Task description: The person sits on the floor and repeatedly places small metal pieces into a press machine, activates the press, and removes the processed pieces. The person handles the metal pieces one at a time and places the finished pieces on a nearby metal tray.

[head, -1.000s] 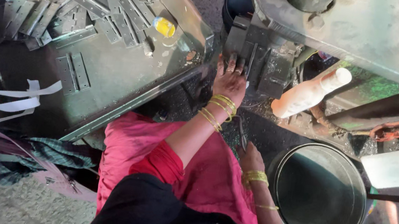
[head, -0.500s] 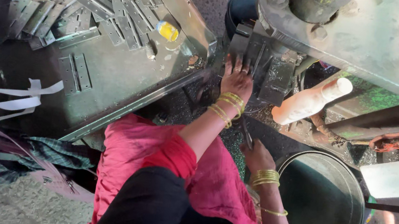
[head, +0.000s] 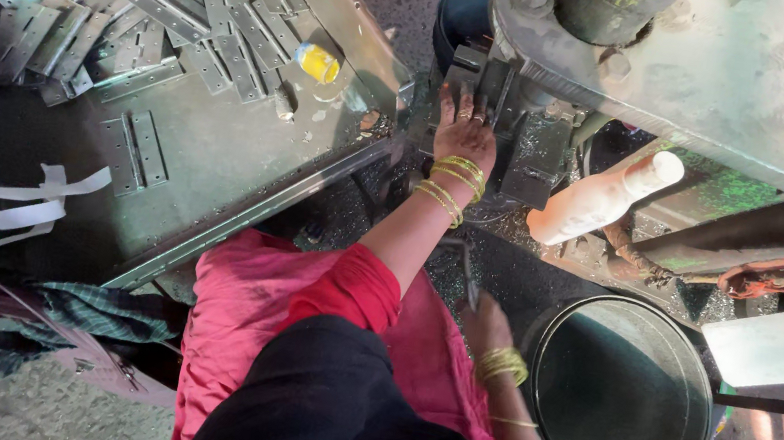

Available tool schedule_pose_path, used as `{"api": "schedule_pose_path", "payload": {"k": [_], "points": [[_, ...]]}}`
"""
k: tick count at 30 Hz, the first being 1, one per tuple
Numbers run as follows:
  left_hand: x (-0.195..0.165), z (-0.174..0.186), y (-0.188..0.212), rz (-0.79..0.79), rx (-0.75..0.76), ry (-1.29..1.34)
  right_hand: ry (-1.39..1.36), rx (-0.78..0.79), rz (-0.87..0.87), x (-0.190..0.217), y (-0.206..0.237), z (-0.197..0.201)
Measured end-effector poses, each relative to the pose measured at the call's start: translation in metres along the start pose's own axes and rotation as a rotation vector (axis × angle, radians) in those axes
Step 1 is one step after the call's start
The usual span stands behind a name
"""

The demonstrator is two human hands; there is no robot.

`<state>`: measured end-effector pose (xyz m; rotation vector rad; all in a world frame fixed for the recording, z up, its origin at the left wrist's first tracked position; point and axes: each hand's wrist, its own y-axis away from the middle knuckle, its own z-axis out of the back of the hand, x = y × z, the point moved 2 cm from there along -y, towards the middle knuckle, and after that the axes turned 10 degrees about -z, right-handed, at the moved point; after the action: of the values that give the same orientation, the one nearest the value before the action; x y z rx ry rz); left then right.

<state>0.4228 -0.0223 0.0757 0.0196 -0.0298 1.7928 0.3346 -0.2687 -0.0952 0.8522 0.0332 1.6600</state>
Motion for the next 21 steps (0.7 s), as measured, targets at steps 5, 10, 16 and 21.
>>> {"api": "schedule_pose_path", "payload": {"k": [5, 10, 16, 21], "points": [[0.008, -0.011, -0.015, 0.002, 0.042, 0.013, 0.026, -0.079, 0.022, 0.005, 0.014, -0.025], [0.01, 0.0, 0.018, -0.047, -0.1, 0.026, 0.132, -0.322, 0.068, 0.044, 0.049, 0.047], [0.006, -0.013, 0.134, -0.276, -0.471, -0.038, -0.111, -0.566, 0.308, 0.108, 0.089, 0.114], [-0.001, 0.014, 0.12, -0.207, -0.557, 0.181, -0.168, -0.54, 0.3, 0.111, 0.099, 0.115]]}}
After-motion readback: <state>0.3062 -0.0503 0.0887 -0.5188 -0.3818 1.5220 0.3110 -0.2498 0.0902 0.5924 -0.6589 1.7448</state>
